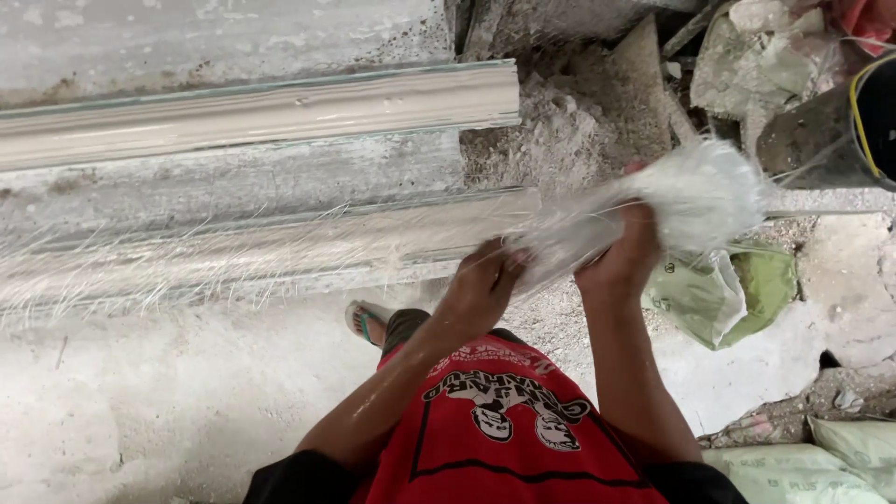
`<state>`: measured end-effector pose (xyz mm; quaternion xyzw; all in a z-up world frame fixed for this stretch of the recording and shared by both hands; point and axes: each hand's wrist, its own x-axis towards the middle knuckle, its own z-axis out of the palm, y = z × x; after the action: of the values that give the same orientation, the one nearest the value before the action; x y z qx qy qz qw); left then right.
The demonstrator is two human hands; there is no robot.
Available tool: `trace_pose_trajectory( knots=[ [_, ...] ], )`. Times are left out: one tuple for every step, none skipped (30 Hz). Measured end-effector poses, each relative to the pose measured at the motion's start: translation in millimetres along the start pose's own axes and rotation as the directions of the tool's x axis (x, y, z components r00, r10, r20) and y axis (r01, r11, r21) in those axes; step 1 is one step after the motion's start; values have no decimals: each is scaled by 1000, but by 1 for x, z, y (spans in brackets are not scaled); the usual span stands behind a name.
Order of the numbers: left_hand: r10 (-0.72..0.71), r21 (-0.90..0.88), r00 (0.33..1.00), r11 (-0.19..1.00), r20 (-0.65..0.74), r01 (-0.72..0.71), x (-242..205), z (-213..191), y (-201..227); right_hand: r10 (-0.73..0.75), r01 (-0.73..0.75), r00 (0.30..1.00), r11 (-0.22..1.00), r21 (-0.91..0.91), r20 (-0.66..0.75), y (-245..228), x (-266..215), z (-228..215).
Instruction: The person is applying fiberglass fibers and liquid gypsum plaster onto a mold to create architectural trim.
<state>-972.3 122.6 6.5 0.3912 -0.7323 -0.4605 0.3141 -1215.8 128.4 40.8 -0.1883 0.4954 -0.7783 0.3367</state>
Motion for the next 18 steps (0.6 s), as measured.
trace_pose_trajectory(
  knots=[
    [-30,-133,997,990,67,39,0,8,1,34,-34,999,999,27,21,0,-5,9],
    [-27,-134,997,990,74,37,2,8,-6,31,-31,999,999,27,14,-6,7,-3],
    [-31,-23,998,999,54,33,6,7,-14,-63,60,996,997,41,60,-12,18,-15],
    [-33,86,999,996,33,30,9,5,-22,-156,151,982,987,56,104,-19,29,-27],
    [-24,78,999,997,44,20,16,3,-26,-167,163,981,985,49,95,-37,37,-33],
    [60,212,998,975,7,-60,22,1,-31,-210,210,977,978,-1,22,-55,44,-38],
    [150,349,988,928,-27,-131,29,-4,-36,-256,254,966,966,-49,-42,-71,53,-41],
    [158,345,987,928,-24,-141,38,-2,-59,-266,263,963,963,-50,-44,-67,52,-47],
    [49,438,998,897,31,-57,42,1,-80,-243,239,968,968,-73,-63,-61,48,-54],
    [-67,530,995,848,74,17,47,4,-102,-221,213,972,972,-95,-82,-55,45,-61],
    [-66,531,995,847,76,16,43,0,-100,-222,214,972,972,-95,-83,-46,41,-69],
    [-151,705,988,703,21,92,40,-3,-97,-200,188,975,975,-114,-101,-37,38,-77],
    [-213,840,976,520,-49,155,40,-6,-94,-185,169,975,977,-132,-121,-29,37,-85],
    [-205,840,978,522,-45,148,43,-7,-76,-193,176,973,976,-131,-125,-25,36,-90],
    [-86,860,993,498,-78,111,42,-8,-58,-172,150,974,977,-149,-148,-21,33,-97],
    [36,880,994,469,-105,76,41,-8,-40,-151,122,974,978,-167,-171,-17,30,-103],
    [34,880,994,469,-100,73,38,-5,-11,-150,120,973,979,-167,-176,-4,16,-83],
    [-2,487,1000,873,16,-6,35,-1,19,-69,65,990,997,-36,-127,9,2,-63]
  ],
)
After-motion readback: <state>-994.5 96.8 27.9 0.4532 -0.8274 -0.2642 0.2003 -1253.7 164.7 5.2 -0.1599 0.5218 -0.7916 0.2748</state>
